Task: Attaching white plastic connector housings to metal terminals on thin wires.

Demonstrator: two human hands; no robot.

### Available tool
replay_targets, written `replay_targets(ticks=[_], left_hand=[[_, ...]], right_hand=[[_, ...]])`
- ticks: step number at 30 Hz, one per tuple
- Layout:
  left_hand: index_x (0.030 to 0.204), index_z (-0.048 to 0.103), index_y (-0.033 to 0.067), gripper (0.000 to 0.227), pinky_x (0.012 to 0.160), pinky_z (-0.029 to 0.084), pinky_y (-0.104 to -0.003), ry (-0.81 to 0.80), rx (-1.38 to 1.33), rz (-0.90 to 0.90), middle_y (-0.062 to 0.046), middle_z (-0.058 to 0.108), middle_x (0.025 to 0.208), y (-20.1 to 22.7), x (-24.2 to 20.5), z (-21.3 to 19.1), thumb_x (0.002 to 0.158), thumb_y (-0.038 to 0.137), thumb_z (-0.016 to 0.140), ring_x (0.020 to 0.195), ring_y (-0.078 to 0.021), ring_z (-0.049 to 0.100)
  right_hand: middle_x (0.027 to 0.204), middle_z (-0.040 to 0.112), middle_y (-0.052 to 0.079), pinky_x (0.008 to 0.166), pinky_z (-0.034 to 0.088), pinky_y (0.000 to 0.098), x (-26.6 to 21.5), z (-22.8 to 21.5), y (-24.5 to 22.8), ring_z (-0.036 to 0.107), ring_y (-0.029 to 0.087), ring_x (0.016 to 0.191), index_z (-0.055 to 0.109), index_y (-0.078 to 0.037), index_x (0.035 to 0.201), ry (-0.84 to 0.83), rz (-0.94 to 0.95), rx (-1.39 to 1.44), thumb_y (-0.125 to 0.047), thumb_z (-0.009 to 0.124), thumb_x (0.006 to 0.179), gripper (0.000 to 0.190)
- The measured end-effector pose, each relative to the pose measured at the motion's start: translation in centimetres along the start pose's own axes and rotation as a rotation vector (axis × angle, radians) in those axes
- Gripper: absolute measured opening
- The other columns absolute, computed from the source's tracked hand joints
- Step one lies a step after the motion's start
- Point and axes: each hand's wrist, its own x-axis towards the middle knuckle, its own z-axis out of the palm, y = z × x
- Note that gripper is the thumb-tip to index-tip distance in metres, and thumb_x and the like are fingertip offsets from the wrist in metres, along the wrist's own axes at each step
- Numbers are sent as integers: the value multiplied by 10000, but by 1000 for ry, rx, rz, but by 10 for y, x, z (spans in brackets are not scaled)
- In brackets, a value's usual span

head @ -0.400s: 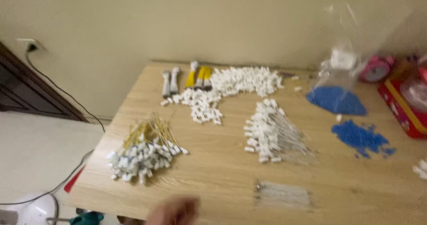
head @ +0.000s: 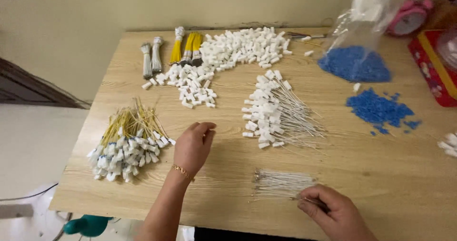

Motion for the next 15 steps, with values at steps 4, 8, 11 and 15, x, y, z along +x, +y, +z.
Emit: replay_targets(ticks=[4, 8, 11, 15], left_hand=[[1093, 761, 148, 168, 707, 577, -392, 188, 160, -183, -62, 726, 1010, -36, 26, 8, 936, 179, 711, 775, -243, 720], [1095, 757, 160, 216, 717, 591, -386, 227, 118, -112, -54, 707, 1032, -49, 46, 18, 882, 190, 733, 809, -222, 739], [1117, 757, 178, 269, 713, 585, -409, 227, 127, 36, -70, 699, 1090, -45, 59, 30, 850, 200, 737, 794, -261, 720], [1039, 772, 220, 152, 734, 585, -421, 196, 264, 93, -59, 704, 1054, -43, 73, 42, 902, 215, 707, 920, -282, 695]], right_hand=[[927, 682, 13, 744, 543, 261, 34, -6, -48, 684, 100, 855, 756, -45, 976, -103, -353, 30, -109, 743, 885, 112], [806, 691, 3, 641, 514, 249, 61, -5, -70, 618, 83, 739, 758, -48, 942, -106, -168, 33, -104, 755, 864, 96], [764, 570, 18, 578, 453, 259, 82, -2, -91, 469, 81, 685, 711, -50, 933, -90, -58, 59, -94, 767, 884, 87], [768, 629, 2, 562, 462, 247, 102, 6, -116, 541, 63, 647, 752, -43, 923, -10, -173, -11, -106, 769, 854, 95]])
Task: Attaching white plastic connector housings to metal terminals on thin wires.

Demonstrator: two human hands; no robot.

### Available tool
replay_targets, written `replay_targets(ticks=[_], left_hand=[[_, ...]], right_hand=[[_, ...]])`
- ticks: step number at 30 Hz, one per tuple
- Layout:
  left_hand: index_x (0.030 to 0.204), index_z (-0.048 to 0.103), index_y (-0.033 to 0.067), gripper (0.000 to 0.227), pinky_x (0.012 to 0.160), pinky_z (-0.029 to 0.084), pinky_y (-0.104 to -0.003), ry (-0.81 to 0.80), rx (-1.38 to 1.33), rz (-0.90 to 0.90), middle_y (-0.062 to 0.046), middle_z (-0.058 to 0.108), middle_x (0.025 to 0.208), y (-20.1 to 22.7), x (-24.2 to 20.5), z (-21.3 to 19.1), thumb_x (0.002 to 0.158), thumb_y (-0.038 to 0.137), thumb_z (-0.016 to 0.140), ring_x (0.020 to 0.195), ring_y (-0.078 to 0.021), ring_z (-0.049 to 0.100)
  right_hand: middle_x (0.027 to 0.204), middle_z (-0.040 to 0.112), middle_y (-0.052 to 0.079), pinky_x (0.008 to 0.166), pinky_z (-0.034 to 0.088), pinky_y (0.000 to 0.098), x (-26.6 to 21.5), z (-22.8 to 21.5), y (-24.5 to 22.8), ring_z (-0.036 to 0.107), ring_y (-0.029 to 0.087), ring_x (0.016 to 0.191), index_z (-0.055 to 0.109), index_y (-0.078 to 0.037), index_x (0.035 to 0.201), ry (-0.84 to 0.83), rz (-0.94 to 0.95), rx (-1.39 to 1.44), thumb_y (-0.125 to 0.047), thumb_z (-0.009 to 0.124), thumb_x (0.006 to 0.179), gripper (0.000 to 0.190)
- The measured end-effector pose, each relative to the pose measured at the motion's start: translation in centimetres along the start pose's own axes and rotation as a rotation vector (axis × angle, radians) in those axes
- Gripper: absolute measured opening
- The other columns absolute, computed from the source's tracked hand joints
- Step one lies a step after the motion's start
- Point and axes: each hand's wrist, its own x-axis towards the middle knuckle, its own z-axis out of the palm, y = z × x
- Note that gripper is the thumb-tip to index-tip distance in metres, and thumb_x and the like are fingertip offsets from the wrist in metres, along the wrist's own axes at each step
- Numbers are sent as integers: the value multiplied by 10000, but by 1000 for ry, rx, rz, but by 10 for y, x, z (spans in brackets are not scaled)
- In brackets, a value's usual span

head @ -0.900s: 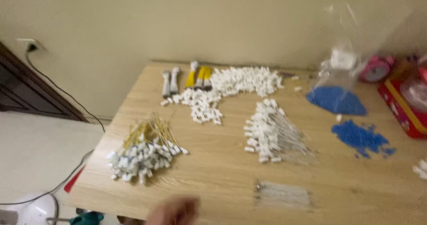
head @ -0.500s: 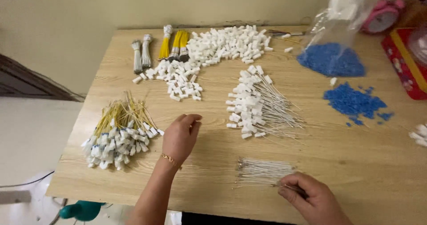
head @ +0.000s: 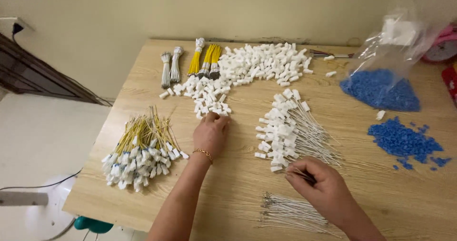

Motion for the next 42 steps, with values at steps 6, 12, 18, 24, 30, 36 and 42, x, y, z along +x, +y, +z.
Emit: replay_targets(ticks=[6, 12, 18, 24, 30, 36, 42], left_hand=[[994, 756, 189, 111, 794, 565, -442, -39, 53, -22, -59, 700, 1050, -7, 0, 8, 895, 214, 713, 990, -306, 663], [977, 729, 98, 120, 837, 556, -439, 42, -5, 53, -67, 725, 1041, -2, -22, 0, 866, 141, 716, 977, -324, 661], [1104, 735, 61, 169, 788, 593, -358, -107, -619, -221, -81, 747, 1000, 38, -54, -28, 965, 123, 660, 892, -245, 715], [1155, 722, -4, 208, 819, 633, -337, -337, -1513, -386, -92, 757, 947, 85, -76, -49, 1003, 104, 630, 869, -171, 734], [1173, 715, -3, 225, 840, 618, -342, -403, -1598, -409, -69, 758, 974, 105, -69, -47, 1012, 128, 627, 883, -163, 730], [1186, 706, -4, 237, 842, 607, -348, -461, -1611, -419, -72, 747, 962, 122, -56, -32, 1028, 147, 614, 890, -171, 727], [1153, 694, 3, 226, 850, 604, -360, -472, -1721, -499, -54, 746, 976, 139, -45, -22, 1022, 149, 581, 902, -187, 734]], right_hand=[[794, 646, -6, 580, 476, 242, 7, 8, -7, 561, 60, 668, 775, -40, 972, 58, -74, 9, -127, 745, 885, 127], [790, 622, 9, 567, 473, 258, 6, 12, -24, 556, 73, 659, 766, -30, 968, 55, -55, -9, -141, 724, 910, 132], [823, 642, 4, 598, 511, 244, 5, 12, -45, 611, 66, 692, 752, -25, 958, 61, -172, -31, -134, 719, 904, 126], [808, 676, 16, 610, 545, 266, 10, -1, -68, 668, 100, 699, 755, -42, 929, 48, -245, -169, -134, 752, 862, 114], [808, 680, 26, 622, 576, 289, 12, -22, -74, 698, 128, 708, 756, -69, 935, 12, -274, -187, -155, 754, 839, 129], [793, 695, 25, 632, 578, 295, 17, -41, -68, 741, 145, 701, 764, -105, 900, 39, -291, -315, -214, 770, 821, 135], [838, 727, 3, 617, 586, 298, 23, -64, -61, 763, 142, 717, 776, -137, 961, 58, -255, -334, -241, 769, 808, 185]])
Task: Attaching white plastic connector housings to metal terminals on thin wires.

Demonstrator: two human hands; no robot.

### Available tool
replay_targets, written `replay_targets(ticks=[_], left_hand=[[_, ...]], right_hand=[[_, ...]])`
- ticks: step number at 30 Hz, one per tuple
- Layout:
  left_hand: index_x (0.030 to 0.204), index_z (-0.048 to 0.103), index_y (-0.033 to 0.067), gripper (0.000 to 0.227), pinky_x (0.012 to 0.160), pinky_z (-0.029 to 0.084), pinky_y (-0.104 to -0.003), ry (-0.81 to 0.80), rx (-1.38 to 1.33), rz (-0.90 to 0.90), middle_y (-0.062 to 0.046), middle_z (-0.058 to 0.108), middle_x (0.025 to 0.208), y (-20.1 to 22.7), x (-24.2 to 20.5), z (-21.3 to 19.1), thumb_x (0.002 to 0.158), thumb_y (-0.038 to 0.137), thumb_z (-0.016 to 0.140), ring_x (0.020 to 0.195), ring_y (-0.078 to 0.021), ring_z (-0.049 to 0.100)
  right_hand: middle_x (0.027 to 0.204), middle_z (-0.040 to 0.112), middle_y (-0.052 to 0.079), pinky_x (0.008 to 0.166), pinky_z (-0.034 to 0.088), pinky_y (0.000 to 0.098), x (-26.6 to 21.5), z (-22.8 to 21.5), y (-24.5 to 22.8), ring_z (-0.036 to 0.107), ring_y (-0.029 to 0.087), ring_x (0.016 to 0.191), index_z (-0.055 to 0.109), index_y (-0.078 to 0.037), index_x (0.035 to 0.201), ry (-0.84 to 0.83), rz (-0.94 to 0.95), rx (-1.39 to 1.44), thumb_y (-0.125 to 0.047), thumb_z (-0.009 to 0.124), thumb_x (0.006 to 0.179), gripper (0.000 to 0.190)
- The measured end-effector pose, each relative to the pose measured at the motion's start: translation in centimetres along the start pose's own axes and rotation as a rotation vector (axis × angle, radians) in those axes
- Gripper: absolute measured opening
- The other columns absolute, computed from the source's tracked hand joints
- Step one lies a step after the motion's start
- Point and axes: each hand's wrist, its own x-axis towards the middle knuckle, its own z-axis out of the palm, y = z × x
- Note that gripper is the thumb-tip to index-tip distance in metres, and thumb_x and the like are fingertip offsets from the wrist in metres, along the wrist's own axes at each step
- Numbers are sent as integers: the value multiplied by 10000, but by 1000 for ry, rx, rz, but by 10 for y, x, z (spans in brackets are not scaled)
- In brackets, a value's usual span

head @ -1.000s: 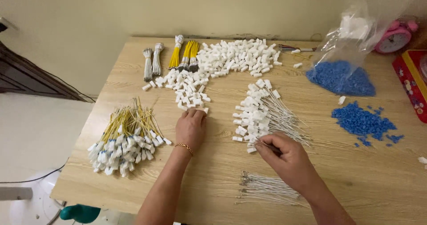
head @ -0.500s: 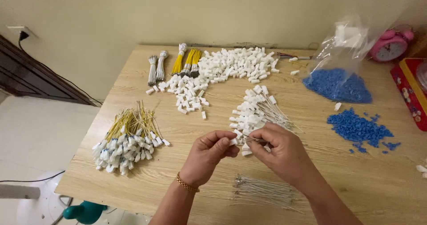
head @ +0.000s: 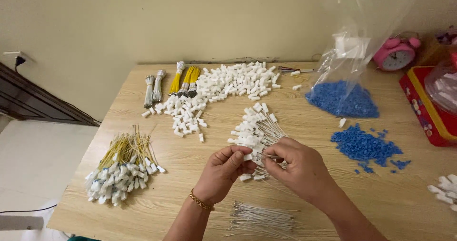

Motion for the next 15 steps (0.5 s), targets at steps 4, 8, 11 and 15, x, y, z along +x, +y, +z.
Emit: replay_targets(ticks=[4, 8, 11, 15], left_hand=[[1156, 702, 0, 228, 871, 612, -366, -15, 41, 38, -91, 744, 952, -4, 9, 6, 1045, 157, 581, 901, -189, 733], [1156, 702, -2, 229, 861, 602, -358, -15, 68, 42, -102, 747, 961, -13, 16, 13, 1052, 161, 580, 908, -189, 733], [1152, 705, -4, 234, 857, 621, -376, -47, 42, 66, -84, 742, 971, -19, 18, 23, 1050, 166, 581, 899, -182, 729], [1145, 701, 8, 242, 855, 618, -372, -31, -24, 48, -77, 747, 968, -24, 18, 31, 1036, 184, 576, 903, -185, 736]], right_hand=[[835, 718, 4, 626, 586, 301, 4, -13, 5, 763, 134, 720, 779, -141, 966, -33, 15, -43, -256, 764, 821, 186], [822, 708, 15, 621, 569, 311, 2, -23, 3, 741, 160, 694, 783, -155, 996, -40, 43, -110, -252, 754, 818, 205], [830, 711, 22, 617, 556, 325, -2, -25, 11, 728, 178, 689, 783, -152, 974, -3, -25, -147, -253, 762, 807, 196], [853, 718, 11, 602, 567, 304, -6, -31, 22, 731, 135, 699, 757, -112, 923, -20, 8, -49, -241, 750, 830, 160]])
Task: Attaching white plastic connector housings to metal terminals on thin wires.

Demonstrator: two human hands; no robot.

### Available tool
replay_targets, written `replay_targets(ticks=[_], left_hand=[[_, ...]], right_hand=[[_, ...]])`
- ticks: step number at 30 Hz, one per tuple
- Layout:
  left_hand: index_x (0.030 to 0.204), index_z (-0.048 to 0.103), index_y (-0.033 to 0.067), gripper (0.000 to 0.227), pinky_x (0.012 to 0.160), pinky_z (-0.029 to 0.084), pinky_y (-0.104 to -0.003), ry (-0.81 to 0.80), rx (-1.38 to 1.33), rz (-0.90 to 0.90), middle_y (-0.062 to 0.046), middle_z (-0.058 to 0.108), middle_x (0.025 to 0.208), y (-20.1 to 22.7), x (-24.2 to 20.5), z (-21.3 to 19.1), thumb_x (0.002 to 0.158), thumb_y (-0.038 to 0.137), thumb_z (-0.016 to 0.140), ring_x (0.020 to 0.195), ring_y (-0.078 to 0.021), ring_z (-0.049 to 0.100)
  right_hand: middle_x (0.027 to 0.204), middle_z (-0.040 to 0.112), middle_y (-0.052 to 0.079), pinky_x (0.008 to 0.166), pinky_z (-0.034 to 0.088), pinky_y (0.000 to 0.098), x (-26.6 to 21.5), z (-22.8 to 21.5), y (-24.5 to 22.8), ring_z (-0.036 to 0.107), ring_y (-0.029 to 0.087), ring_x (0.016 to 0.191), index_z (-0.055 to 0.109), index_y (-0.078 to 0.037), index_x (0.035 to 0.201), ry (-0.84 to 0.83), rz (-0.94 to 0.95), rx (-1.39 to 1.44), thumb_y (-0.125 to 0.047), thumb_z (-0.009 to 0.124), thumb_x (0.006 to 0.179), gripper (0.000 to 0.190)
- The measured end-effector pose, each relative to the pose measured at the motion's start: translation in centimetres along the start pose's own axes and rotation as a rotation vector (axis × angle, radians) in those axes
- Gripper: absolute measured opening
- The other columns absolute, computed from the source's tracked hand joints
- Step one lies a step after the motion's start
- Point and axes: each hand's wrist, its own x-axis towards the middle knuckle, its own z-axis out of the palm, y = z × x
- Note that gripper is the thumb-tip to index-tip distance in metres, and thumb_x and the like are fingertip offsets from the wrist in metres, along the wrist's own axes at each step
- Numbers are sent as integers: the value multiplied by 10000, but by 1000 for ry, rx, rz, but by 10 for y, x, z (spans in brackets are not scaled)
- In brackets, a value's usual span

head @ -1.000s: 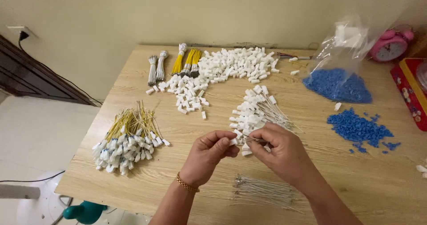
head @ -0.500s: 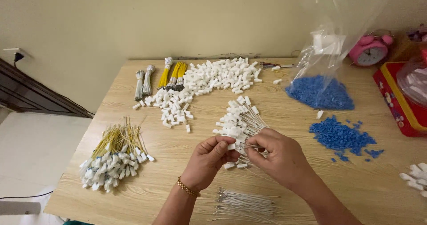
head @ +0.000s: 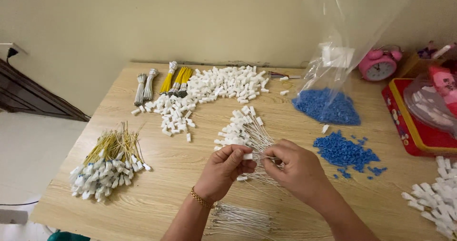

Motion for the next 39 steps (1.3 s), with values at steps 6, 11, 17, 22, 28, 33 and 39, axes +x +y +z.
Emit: replay_targets(ticks=[6, 11, 17, 22, 28, 33, 39], left_hand=[[1141, 717, 6, 225, 808, 628, -345, 94, 63, 7, -59, 744, 951, 5, 0, 10, 1013, 163, 618, 867, -165, 732], [1154, 738, 7, 220, 778, 621, -290, 54, 247, 15, -52, 755, 940, 4, -8, 18, 1000, 128, 636, 842, -139, 729], [1089, 723, -19, 183, 755, 607, -291, -29, 291, 57, -45, 741, 927, 16, -14, -4, 1005, 131, 661, 830, -128, 713], [1057, 728, -5, 207, 730, 597, -288, 63, 225, 23, -53, 741, 843, 38, -18, -30, 996, 178, 652, 752, -126, 692], [1026, 727, -2, 203, 691, 566, -267, 47, 177, 100, -38, 721, 799, 57, -9, -61, 1007, 185, 650, 724, -109, 658], [1002, 720, 0, 198, 687, 562, -254, 66, 272, 79, -24, 708, 801, 71, 10, -69, 1007, 186, 653, 726, -97, 660], [1041, 721, -8, 174, 724, 572, -248, 55, 311, 111, -23, 727, 865, 71, 38, -72, 998, 149, 661, 768, -82, 655]], right_hand=[[781, 690, 25, 578, 503, 282, -4, 8, 24, 588, 92, 671, 718, -34, 975, -13, 178, 356, -168, 703, 905, 152], [792, 683, -6, 590, 518, 254, -10, 21, 15, 596, 61, 695, 704, -25, 950, 2, 103, 374, -159, 703, 899, 143], [705, 584, -15, 525, 418, 271, -8, 51, 7, 473, 68, 610, 690, -24, 923, -33, 209, 384, -189, 699, 931, 165], [702, 567, -48, 535, 420, 236, 14, 87, -9, 468, 37, 620, 725, -63, 987, 67, 152, 466, -209, 625, 997, 176], [757, 577, -39, 538, 392, 236, 42, 112, -27, 457, 41, 640, 708, -44, 1004, 18, 197, 544, -154, 709, 944, 125], [796, 635, -35, 564, 437, 236, 63, 120, -29, 509, 41, 664, 710, -38, 1009, 61, 244, 530, -148, 703, 935, 133], [808, 686, 12, 582, 509, 255, 79, 101, -60, 637, 86, 672, 745, -40, 997, 184, 212, 146, -145, 708, 894, 152]])
